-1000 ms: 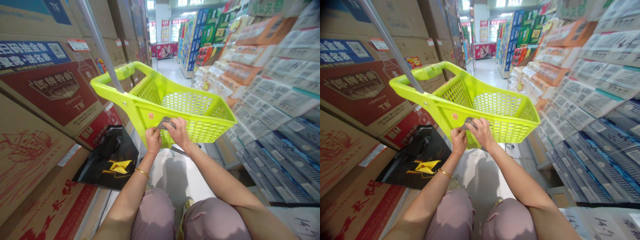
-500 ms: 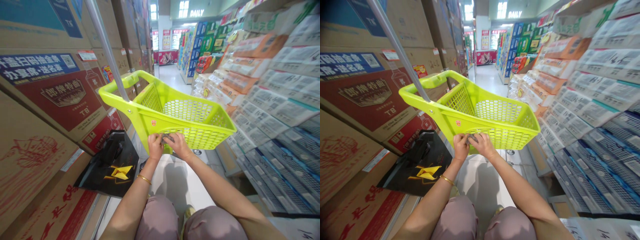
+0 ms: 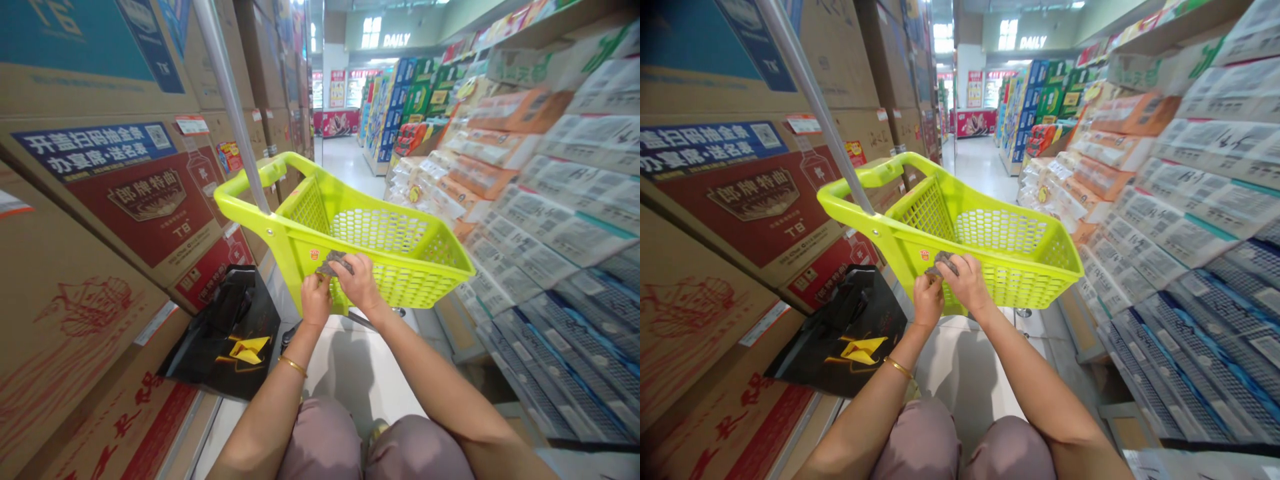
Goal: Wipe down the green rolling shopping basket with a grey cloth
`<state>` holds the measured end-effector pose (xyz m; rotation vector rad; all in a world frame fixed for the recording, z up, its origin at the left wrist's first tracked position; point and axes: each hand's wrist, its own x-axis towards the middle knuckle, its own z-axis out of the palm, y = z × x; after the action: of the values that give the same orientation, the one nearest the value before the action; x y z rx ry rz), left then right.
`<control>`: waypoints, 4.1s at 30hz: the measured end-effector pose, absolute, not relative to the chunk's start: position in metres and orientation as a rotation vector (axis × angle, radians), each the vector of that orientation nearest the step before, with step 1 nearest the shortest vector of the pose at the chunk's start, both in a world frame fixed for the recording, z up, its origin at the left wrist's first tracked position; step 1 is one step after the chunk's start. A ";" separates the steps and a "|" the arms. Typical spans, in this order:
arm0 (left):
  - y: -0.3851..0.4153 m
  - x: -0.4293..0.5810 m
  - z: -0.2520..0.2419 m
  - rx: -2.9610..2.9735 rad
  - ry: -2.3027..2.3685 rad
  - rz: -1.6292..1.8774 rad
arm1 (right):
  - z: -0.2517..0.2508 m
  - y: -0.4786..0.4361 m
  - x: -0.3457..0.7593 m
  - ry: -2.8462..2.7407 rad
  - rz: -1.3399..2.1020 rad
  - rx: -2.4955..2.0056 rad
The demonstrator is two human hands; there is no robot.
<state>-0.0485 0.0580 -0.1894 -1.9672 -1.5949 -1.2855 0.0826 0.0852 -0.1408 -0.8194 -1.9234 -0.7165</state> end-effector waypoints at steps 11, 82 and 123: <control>0.054 -0.048 -0.183 -1.977 -1.657 -1.238 | -0.159 0.065 0.085 -2.106 -0.460 -0.887; 0.090 -0.060 -0.078 -1.988 -1.319 -1.243 | -0.077 0.074 0.095 -1.959 -0.262 -1.186; 0.060 -0.055 -0.067 -1.920 -1.350 -1.119 | -0.081 0.034 0.141 -1.877 -0.219 -1.336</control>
<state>-0.0550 0.0601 -0.0668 -1.9203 -1.3499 -1.1191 0.1411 0.0344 -0.0806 -1.3364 -1.8770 -0.2189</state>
